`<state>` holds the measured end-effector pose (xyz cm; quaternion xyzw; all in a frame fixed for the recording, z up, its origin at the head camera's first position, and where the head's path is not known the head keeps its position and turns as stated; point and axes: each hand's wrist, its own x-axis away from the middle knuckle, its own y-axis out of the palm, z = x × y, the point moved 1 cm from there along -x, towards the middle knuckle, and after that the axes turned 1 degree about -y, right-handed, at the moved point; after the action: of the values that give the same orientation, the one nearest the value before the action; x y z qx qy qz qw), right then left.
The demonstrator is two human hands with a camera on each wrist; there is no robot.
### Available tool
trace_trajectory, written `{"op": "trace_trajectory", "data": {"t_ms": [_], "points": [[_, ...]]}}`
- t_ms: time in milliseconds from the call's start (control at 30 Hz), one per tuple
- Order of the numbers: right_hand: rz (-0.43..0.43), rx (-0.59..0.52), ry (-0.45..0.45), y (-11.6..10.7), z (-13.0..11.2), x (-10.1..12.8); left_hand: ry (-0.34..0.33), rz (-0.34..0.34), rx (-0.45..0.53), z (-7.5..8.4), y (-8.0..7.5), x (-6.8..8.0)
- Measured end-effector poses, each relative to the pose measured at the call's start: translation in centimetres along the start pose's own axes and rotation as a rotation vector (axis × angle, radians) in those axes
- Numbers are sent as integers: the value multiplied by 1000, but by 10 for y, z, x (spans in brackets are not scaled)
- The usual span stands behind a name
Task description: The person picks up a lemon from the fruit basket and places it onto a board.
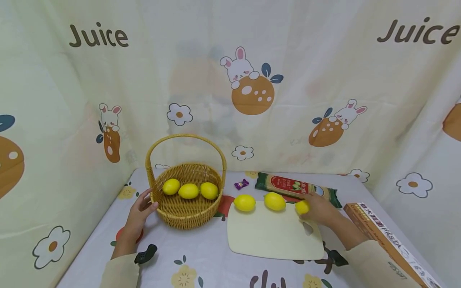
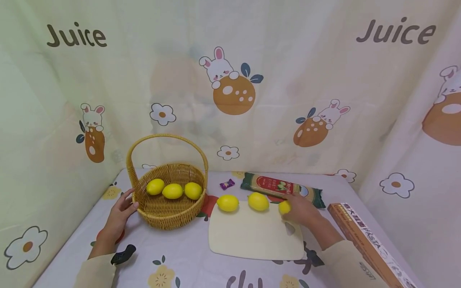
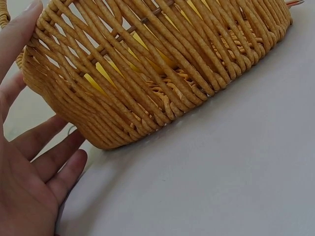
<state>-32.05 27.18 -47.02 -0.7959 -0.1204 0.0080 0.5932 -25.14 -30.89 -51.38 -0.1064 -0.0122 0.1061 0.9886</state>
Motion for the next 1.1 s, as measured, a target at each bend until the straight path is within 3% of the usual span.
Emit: {"op": "trace_trajectory", "data": {"t_ms": [633,800,1100], "points": [[8,8,10,-3,5,3,-11,-2,5,0,0,-1],[3,43,-36,-8,3,2,-6,1,3,-1,0,-1],[43,114,-111,-27,-34,-5,-28,-2,5,-1,0,-1]]}}
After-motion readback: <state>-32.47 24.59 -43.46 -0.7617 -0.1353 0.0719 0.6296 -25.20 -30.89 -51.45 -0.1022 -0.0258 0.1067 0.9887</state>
